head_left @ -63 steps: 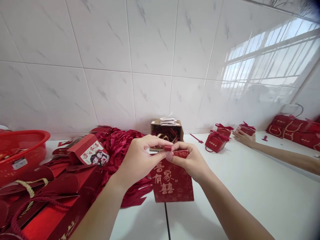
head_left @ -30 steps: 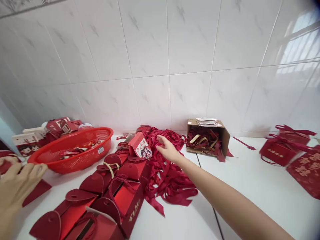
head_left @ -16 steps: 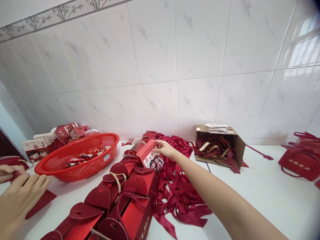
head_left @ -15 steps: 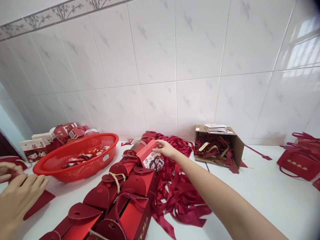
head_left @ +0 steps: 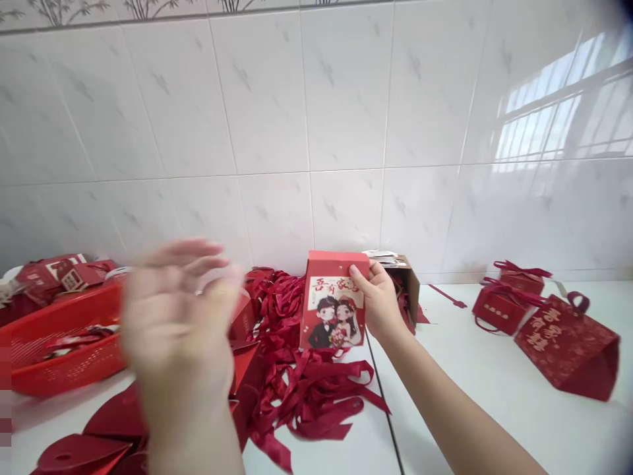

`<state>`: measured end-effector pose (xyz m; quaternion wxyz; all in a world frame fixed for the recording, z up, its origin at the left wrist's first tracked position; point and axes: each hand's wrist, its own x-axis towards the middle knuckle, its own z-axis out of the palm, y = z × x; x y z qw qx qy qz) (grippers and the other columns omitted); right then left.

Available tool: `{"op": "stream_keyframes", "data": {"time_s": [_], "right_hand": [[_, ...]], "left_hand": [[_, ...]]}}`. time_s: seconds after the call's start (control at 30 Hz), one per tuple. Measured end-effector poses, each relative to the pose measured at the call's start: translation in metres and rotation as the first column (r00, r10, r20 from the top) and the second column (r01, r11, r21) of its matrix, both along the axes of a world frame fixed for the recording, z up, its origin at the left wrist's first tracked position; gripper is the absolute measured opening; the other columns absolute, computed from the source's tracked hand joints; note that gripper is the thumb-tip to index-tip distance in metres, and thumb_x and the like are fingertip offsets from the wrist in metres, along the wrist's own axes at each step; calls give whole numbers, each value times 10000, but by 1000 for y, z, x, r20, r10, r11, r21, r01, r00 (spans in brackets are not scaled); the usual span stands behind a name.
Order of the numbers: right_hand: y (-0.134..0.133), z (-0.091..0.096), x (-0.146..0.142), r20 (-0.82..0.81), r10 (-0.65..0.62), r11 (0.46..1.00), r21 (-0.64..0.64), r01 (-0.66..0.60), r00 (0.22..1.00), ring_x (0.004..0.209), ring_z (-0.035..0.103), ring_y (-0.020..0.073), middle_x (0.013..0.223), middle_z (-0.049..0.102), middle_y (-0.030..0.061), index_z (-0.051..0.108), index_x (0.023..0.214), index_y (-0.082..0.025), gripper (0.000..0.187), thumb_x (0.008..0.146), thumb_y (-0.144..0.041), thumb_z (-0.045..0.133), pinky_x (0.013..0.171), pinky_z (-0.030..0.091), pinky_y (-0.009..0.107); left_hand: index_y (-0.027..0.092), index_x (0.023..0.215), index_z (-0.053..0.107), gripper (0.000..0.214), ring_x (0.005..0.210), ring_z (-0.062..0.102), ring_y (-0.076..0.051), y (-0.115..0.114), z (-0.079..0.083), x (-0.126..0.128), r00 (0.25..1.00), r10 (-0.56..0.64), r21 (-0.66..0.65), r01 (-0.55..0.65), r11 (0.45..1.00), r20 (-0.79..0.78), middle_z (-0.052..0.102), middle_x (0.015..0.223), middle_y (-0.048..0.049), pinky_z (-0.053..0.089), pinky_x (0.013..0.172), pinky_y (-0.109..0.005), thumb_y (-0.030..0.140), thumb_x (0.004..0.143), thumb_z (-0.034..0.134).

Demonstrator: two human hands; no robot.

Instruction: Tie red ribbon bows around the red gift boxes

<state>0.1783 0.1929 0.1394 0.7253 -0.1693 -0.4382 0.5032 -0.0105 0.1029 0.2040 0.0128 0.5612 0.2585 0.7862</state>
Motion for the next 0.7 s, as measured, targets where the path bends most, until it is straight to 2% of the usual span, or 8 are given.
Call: {"op": "stream_keyframes", "data": {"time_s": [0.1, 0.17, 0.23, 0.33, 0.43, 0.53, 0.63, 0.7], "right_hand": [[-33, 3, 22, 50, 5, 1000, -11, -4, 999, 821, 668, 189, 988, 675, 42, 426, 1118, -240, 455, 756, -313, 692, 739, 548, 359], [-50, 3, 30, 86, -6, 1000, -16, 7, 996, 829, 670, 193, 1025, 672, 41, 323, 1275, -306, 616, 773, -312, 679, 713, 554, 360], [-61, 4, 36, 129, -49, 999, -1, 50, 990, 854, 664, 193, 1057, 662, 43, 317, 1311, -329, 639, 780, -324, 671, 712, 554, 352], [-70, 7, 45, 196, -213, 977, 61, 205, 957, 839, 646, 183, 993, 661, 49, 527, 1083, -244, 377, 758, -345, 690, 704, 544, 310], [-73, 11, 54, 243, -314, 949, 95, 300, 918, 801, 631, 174, 866, 649, 39, 558, 877, -205, 262, 725, -342, 723, 677, 530, 282], [-72, 13, 59, 188, -225, 974, 45, 221, 956, 756, 627, 161, 851, 647, 30, 545, 864, -205, 269, 724, -348, 725, 644, 527, 274], [-71, 14, 58, 77, -89, 995, -39, 92, 993, 745, 636, 161, 876, 659, 28, 523, 854, -202, 288, 718, -352, 729, 670, 541, 303], [-70, 14, 57, 38, -48, 996, -73, 51, 998, 763, 642, 167, 897, 661, 28, 509, 855, -202, 307, 707, -343, 738, 694, 543, 321]], "left_hand": [[230, 1050, 638, 325, 1050, 546, -157, 8, 0, 49, 970, -99, -133, 71, 989, -222, 587, 1149, -35, 482, 827, -228, 188, 733, 693], [230, 1056, 646, 301, 1088, 545, -180, 14, -6, 66, 897, -168, -246, 69, 967, -409, 598, 1163, -38, 459, 913, -277, 214, 756, 668], [215, 1004, 666, 229, 1026, 584, -178, 20, -12, 74, 849, -228, -347, 57, 936, -476, 648, 1063, -37, 461, 911, -284, 245, 777, 647], [184, 871, 681, 171, 821, 637, -166, 23, -17, 79, 858, -330, -498, 103, 861, -393, 690, 859, -32, 509, 731, -253, 328, 792, 634], [164, 760, 668, 211, 663, 613, -140, 22, -18, 85, 869, -417, -585, 199, 786, -265, 662, 696, -13, 487, 599, -218, 374, 772, 654], [159, 738, 664, 218, 682, 604, -123, 22, -21, 94, 870, -476, -577, 327, 748, -125, 662, 732, -10, 480, 612, -196, 376, 748, 684], [180, 846, 675, 239, 719, 625, -138, 25, -27, 106, 794, -603, -558, 536, 634, 77, 679, 779, -11, 505, 646, -220, 401, 755, 675], [183, 905, 678, 276, 708, 637, -151, 27, -30, 110, 744, -645, -553, 615, 562, 172, 682, 756, -14, 520, 657, -250, 414, 755, 672]]}}
